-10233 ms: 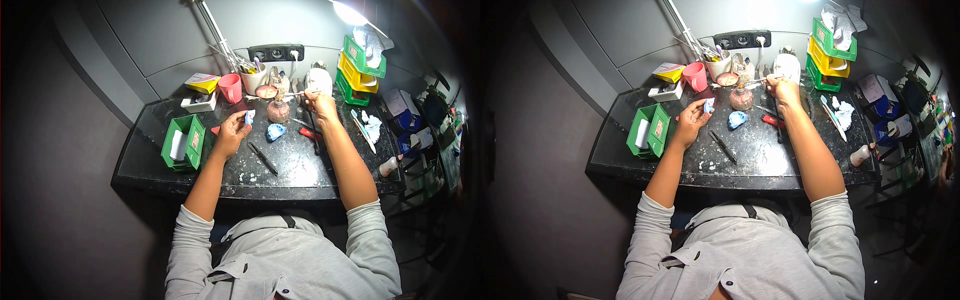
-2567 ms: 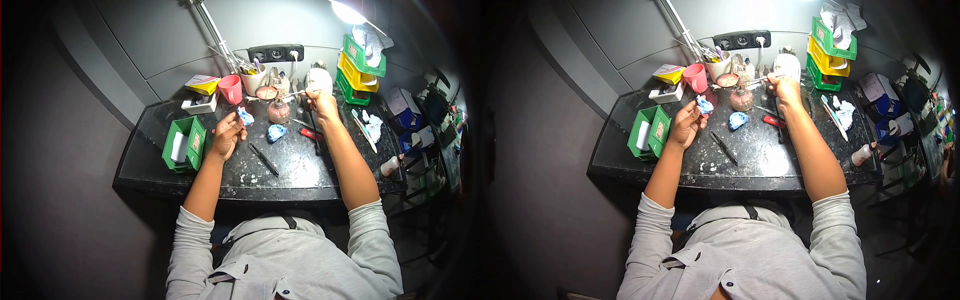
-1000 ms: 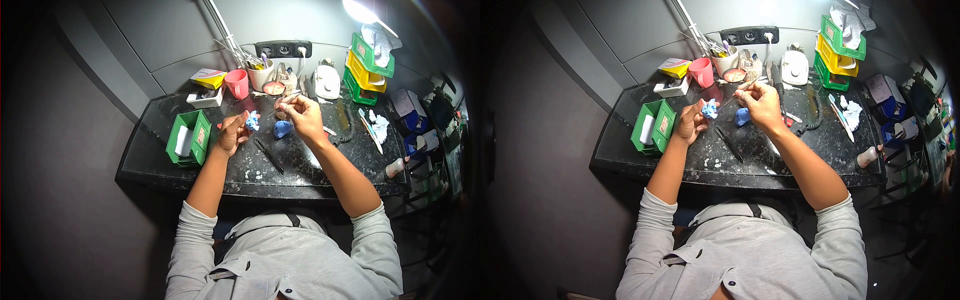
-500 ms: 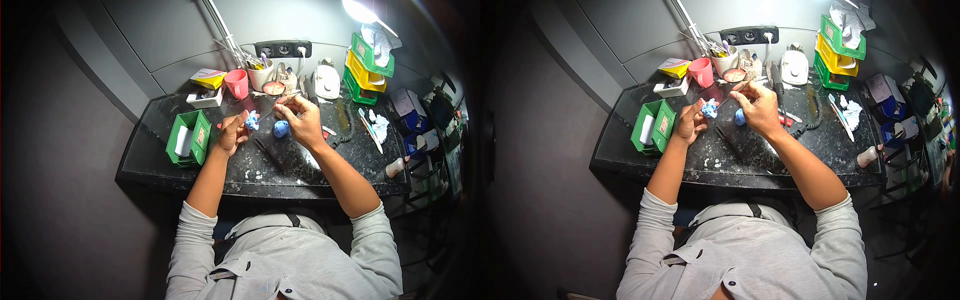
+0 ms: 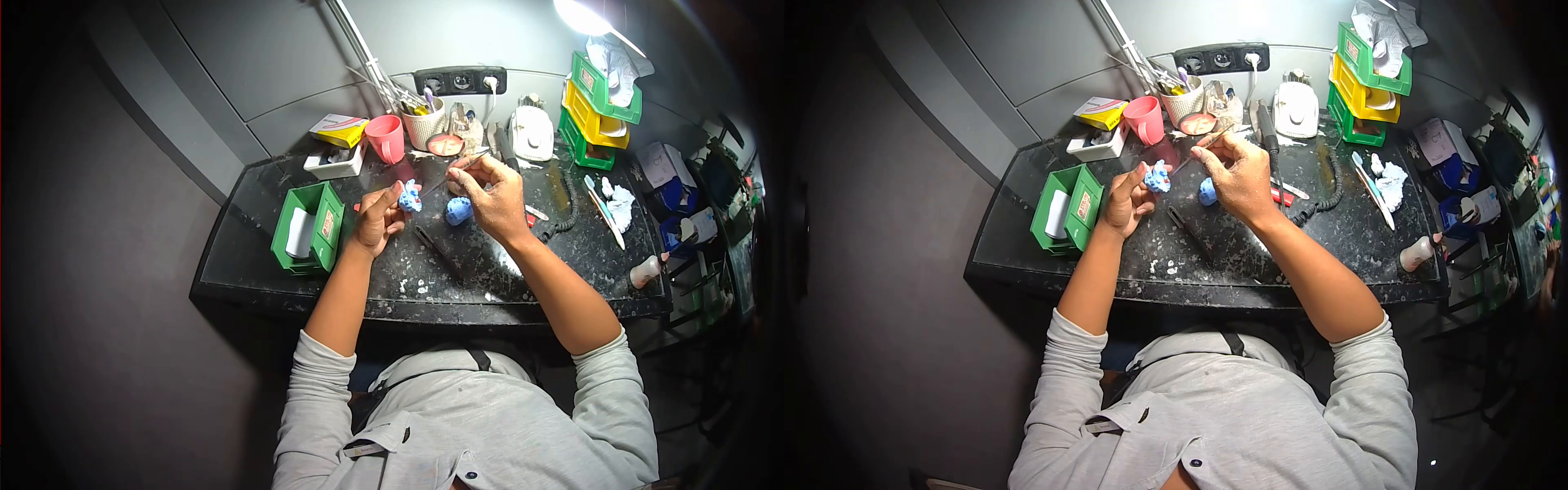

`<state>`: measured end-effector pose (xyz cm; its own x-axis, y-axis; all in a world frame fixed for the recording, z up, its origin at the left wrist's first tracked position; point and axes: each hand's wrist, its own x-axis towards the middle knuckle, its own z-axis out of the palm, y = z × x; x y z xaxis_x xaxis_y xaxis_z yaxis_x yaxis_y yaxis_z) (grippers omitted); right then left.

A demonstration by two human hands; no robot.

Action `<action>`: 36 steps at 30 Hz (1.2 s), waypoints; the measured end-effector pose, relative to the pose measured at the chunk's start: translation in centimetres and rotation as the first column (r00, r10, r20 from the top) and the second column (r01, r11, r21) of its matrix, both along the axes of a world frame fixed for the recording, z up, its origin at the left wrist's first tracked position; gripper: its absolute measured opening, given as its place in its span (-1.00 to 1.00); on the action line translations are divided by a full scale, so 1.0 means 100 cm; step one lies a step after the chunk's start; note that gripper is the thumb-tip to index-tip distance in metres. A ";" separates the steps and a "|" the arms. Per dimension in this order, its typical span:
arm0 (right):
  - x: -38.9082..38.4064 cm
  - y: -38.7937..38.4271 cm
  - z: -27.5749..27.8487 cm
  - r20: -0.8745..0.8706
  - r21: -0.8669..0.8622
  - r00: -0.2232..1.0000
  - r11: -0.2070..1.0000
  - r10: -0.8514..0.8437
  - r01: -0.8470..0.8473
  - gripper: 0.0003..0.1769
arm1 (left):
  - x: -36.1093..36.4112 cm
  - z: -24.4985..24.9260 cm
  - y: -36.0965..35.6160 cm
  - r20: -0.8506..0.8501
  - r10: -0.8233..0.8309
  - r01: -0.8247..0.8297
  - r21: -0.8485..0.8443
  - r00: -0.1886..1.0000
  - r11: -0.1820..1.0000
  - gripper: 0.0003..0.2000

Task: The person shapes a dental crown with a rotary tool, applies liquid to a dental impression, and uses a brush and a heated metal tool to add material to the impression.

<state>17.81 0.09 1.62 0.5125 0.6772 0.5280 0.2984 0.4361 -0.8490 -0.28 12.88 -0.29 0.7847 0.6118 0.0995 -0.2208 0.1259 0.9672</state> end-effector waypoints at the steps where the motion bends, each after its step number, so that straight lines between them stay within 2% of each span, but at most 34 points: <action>1: 0.000 0.000 0.001 -0.001 0.001 1.000 1.000 0.000 0.000 -0.89 | 0.000 0.000 0.000 0.002 0.009 -0.009 0.005 1.000 1.000 -0.45; 13: -0.001 -0.003 0.005 -0.033 0.030 0.999 0.999 0.019 -0.018 -0.91 | 0.001 0.001 -0.002 0.061 -0.018 0.018 0.001 0.998 1.000 -0.43; 16: 0.015 -0.003 0.006 0.056 0.000 0.997 0.998 -0.060 0.060 -0.91 | 0.001 -0.002 0.005 0.097 -0.078 0.082 -0.031 0.992 0.996 -0.35; 19: 0.038 0.002 0.004 -0.008 0.080 0.991 0.988 -0.131 0.131 -0.92 | 0.001 -0.003 0.005 0.182 -0.112 0.134 -0.113 0.977 0.985 -0.32; 23: 0.060 -0.002 0.003 -0.045 0.033 0.971 0.971 -0.235 0.236 -0.90 | 0.003 -0.010 0.014 0.208 -0.112 0.150 -0.180 0.972 0.972 -0.29; 25: 0.064 -0.003 0.003 -0.179 0.025 0.972 0.986 -0.155 0.162 -0.88 | 0.001 -0.011 0.017 0.233 -0.193 0.227 -0.131 0.953 0.965 -0.30; 26: 0.063 -0.003 0.003 -0.178 0.026 0.972 0.987 -0.154 0.161 -0.88 | 0.001 -0.010 0.016 0.233 -0.192 0.226 -0.131 0.953 0.965 -0.30; 28: 0.058 -0.003 0.005 -0.222 0.052 0.975 0.999 0.018 -0.006 -0.87 | 0.002 -0.010 0.014 0.240 -0.162 0.204 -0.164 0.957 0.965 -0.31; 31: 0.040 -0.007 0.010 -0.227 -0.026 0.969 0.994 0.093 -0.102 -0.87 | 0.003 -0.009 0.011 0.247 -0.113 0.166 -0.206 0.962 0.964 -0.32; 34: 0.032 -0.002 0.003 -0.230 0.024 0.956 0.983 0.181 -0.180 -0.87 | 0.004 -0.011 0.013 0.248 -0.096 0.154 -0.227 0.964 0.962 -0.37; 36: 0.031 -0.001 0.004 -0.227 0.019 0.958 0.984 0.178 -0.178 -0.87 | 0.004 -0.012 0.014 0.238 -0.107 0.156 -0.198 0.965 0.968 -0.37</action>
<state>20.95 -0.06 2.00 0.4895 0.7691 0.4109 0.0157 0.4633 -0.8860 0.08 14.29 -1.50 0.8322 0.5308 0.1601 -0.3957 0.3662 0.8422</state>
